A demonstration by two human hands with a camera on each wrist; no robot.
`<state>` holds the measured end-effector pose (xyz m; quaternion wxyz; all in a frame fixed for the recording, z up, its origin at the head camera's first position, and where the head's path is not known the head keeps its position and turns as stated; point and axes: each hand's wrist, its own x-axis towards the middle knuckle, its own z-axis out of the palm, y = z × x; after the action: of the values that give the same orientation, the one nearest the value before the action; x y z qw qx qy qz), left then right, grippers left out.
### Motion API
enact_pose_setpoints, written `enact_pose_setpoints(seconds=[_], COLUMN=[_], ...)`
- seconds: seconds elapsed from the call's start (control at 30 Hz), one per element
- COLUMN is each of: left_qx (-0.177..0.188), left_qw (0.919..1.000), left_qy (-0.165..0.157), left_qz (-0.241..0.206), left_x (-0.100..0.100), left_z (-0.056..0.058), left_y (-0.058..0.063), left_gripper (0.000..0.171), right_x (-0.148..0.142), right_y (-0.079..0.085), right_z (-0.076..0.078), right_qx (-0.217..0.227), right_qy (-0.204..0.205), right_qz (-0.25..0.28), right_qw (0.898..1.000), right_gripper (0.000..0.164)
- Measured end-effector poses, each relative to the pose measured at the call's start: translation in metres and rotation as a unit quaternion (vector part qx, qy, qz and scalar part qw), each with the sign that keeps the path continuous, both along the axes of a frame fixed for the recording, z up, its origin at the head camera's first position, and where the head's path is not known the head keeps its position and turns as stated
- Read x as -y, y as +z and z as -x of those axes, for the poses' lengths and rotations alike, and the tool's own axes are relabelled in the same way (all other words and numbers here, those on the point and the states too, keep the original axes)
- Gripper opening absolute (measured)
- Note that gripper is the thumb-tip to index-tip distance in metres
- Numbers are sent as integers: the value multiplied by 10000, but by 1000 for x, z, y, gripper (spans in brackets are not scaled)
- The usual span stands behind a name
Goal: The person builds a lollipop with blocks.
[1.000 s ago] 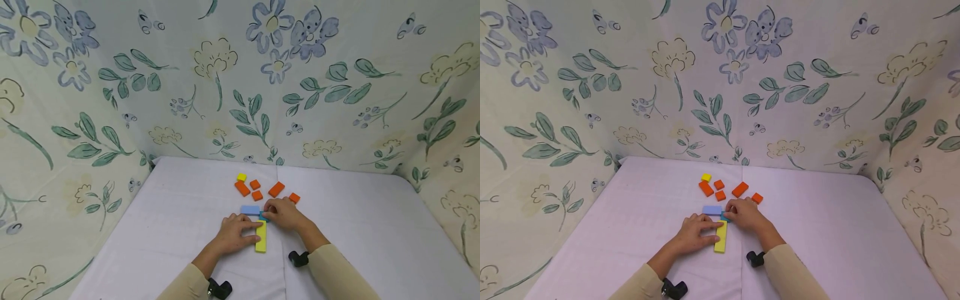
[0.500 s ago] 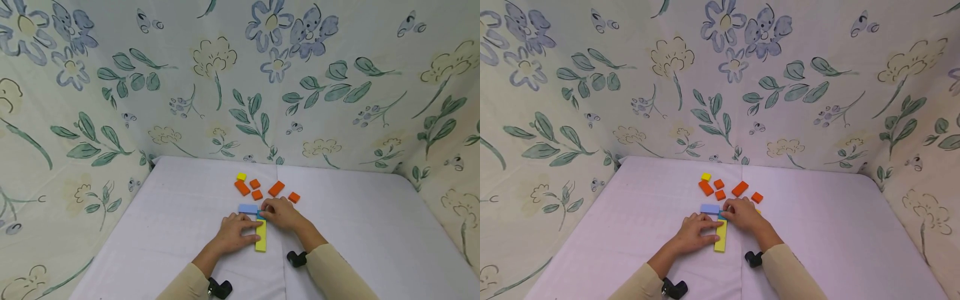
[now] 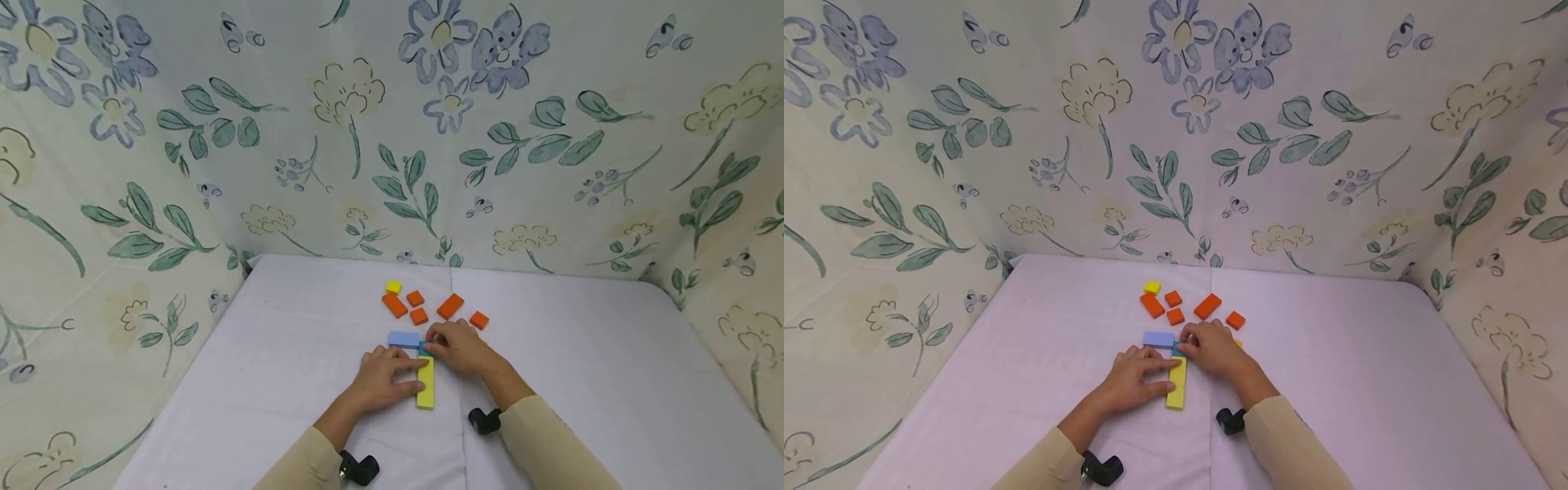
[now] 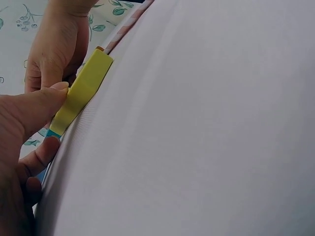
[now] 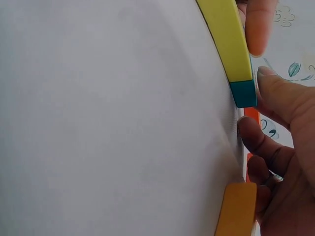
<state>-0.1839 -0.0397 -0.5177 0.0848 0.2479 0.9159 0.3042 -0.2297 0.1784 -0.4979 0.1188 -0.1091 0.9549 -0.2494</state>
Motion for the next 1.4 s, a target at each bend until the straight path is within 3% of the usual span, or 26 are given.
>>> enact_pose_setpoints(seconds=[0.2, 0.47, 0.67, 0.9, 1.07, 1.17, 1.4], left_qx=[202, 295, 237, 286, 306, 219, 246], left_qw=[9998, 9991, 9989, 9988, 9988, 9992, 9989], left_qy=[-4, 49, 78, 132, 125, 112, 101], left_qz=[17, 292, 390, 388, 370, 321, 398], left_x=[-2, -5, -7, -8, -7, -8, -7], left_z=[2, 2, 3, -2, -1, -1, 0], left_y=[2, 5, 9, 4, 3, 3, 4], left_gripper=[54, 62, 59, 58, 59, 59, 59], right_x=[-15, -58, -79, -92, -96, -93, -64], right_y=[11, 21, 17, 9, 11, 12, 13], right_z=[-3, -6, -11, -19, -22, -23, -13], right_qx=[-43, -175, 1, 414, 503, 337, 29], right_qy=[-176, -316, -407, -482, -532, -571, -472], right_qz=[225, 287, -97, 35, 203, 294, 454], right_qw=[9996, 9989, 9991, 9980, 9971, 9974, 9979], right_gripper=[15, 23, 36, 31, 28, 28, 26])
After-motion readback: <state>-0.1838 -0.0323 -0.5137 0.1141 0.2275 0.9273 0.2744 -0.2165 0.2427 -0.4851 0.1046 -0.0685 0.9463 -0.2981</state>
